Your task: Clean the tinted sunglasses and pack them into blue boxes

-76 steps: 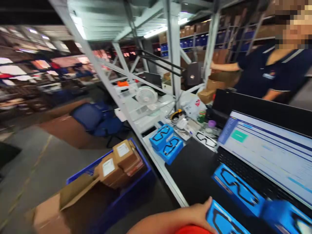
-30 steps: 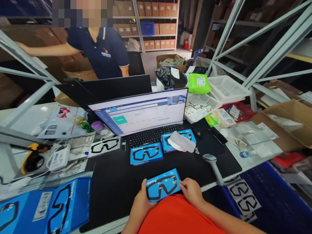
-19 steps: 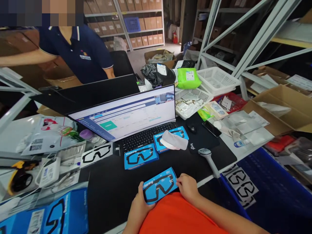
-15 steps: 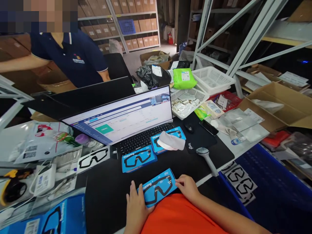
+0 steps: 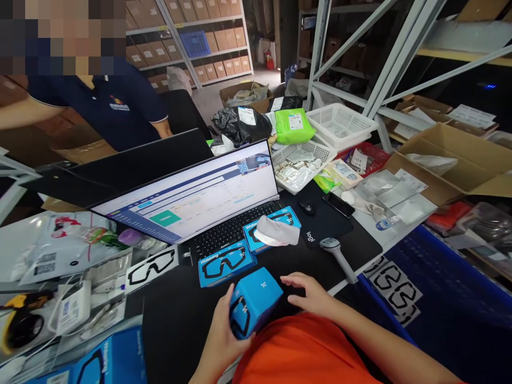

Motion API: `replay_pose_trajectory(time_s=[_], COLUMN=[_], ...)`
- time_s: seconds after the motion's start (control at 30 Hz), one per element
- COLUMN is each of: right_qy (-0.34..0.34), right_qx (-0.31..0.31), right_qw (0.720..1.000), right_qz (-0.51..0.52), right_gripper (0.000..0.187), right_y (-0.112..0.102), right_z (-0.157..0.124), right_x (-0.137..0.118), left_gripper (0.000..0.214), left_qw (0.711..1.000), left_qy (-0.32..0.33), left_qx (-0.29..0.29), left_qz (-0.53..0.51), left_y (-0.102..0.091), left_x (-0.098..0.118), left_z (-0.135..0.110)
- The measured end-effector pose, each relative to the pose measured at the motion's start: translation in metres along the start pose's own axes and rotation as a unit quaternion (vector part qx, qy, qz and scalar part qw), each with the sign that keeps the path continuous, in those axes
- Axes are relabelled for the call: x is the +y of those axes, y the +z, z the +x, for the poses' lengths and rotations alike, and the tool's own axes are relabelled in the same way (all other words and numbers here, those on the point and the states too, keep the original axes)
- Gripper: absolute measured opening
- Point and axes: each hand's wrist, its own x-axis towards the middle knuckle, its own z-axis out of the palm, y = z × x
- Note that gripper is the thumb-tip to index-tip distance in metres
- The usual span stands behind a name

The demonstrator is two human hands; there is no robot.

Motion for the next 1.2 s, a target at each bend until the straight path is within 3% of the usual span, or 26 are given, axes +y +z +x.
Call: replay_pose_trajectory(time_s=[0.1, 0.2, 0.3, 0.43, 0.53, 0.67, 0.77, 0.97, 1.2], right_qy=[-0.066, -0.129, -0.207, -0.27, -0.222, -0.148, -0.109, -0.088, -0.061], right_qx=[-0.055, -0.111, -0.148, -0.181, -0.228, -0.269, -0.283, -0.269, -0.29], right_qw=[0.996, 0.985, 0.966, 0.944, 0.939, 0.93, 0.927, 0.934, 0.946], right_qz=[0.012, 0.04, 0.051, 0.059, 0.128, 0.203, 0.22, 0.219, 0.135], right_gripper=[0.072, 0.081, 0.078, 0.081, 0.083, 0.074, 0.073, 0.077, 0.096], right_y=[0.011, 0.027, 0.039, 0.048, 0.052, 0.059, 0.063, 0.066, 0.069], right_z=[-0.002, 0.012, 0.037, 0.07, 0.08, 0.078, 0.072, 0.06, 0.059], right_x=[-0.033, -0.064, -0.092, -0.124, -0.139, -0.141, -0.134, -0.126, -0.126], left_gripper=[0.111, 0.105, 0.108, 0.118, 0.117, 0.105, 0.095, 0.092, 0.061], left_qw=[0.993, 0.975, 0.948, 0.905, 0.884, 0.885, 0.88, 0.89, 0.892], left_qy=[-0.028, -0.051, -0.086, -0.119, -0.116, -0.097, -0.121, -0.147, -0.144], left_qx=[0.092, 0.174, 0.233, 0.23, 0.232, 0.258, 0.28, 0.287, 0.301], left_qz=[-0.064, -0.125, -0.198, -0.336, -0.389, -0.376, -0.364, -0.321, -0.306], left_y=[-0.024, -0.038, -0.052, -0.074, -0.083, -0.084, -0.079, -0.067, -0.068], left_x=[-0.012, -0.007, 0.013, 0.049, 0.074, 0.091, 0.09, 0.077, 0.061], left_z=[-0.032, -0.046, -0.045, -0.042, -0.046, -0.052, -0.057, -0.065, -0.068])
